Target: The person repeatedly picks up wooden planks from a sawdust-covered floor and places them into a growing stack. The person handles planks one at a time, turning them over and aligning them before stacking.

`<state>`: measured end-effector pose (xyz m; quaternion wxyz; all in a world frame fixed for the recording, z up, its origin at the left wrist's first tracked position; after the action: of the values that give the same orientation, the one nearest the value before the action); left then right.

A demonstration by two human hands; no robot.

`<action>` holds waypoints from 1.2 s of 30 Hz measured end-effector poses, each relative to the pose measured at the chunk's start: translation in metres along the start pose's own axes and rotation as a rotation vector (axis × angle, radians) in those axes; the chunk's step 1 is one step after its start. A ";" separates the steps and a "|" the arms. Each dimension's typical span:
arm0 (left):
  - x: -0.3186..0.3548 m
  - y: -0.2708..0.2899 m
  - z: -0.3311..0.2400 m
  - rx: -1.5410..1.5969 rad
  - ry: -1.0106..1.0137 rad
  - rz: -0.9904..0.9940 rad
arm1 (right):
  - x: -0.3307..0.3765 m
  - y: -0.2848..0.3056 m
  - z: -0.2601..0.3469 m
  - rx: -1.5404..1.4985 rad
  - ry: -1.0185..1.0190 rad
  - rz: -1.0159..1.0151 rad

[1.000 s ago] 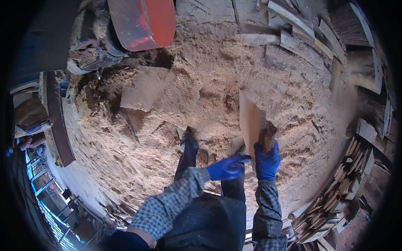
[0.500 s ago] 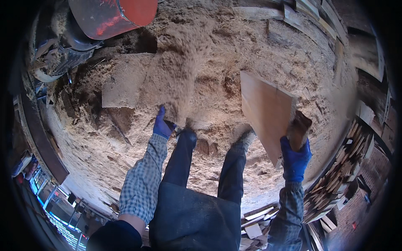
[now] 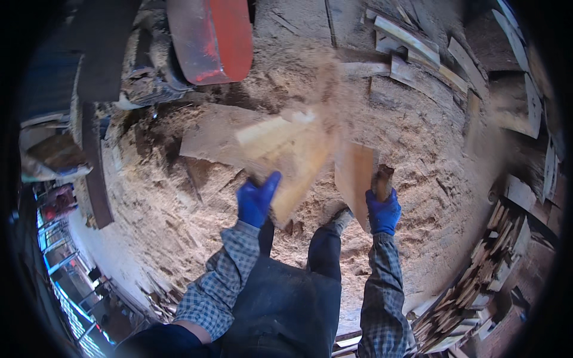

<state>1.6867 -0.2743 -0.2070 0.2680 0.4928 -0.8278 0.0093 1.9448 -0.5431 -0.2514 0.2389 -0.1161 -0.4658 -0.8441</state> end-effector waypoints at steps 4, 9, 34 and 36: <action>0.078 -0.049 -0.025 -0.377 -0.034 0.030 | 0.001 0.004 -0.022 -0.070 0.008 0.050; 0.110 -0.126 0.005 -0.582 0.075 0.236 | 0.021 0.008 -0.009 -0.141 0.092 0.068; -0.026 -0.176 0.107 -0.225 0.999 0.808 | 0.162 -0.263 -0.130 -1.611 -0.880 0.586; -0.031 -0.179 0.125 -0.184 1.004 0.897 | 0.169 -0.252 -0.132 -1.717 -0.908 0.602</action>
<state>1.7911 -0.3760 -0.3726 0.6307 0.0131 -0.7248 0.2769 1.6744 -0.5901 -0.4357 0.0780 -0.6703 0.2995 -0.6745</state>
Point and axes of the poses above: each hand's wrist, its own x-axis away from the middle knuckle, its own y-axis out of the back of the hand, z = x × y, the point moved 9 cm from there along -x, towards the middle knuckle, and after that the axes turned 5 degrees about z, right-handed, at the moved point
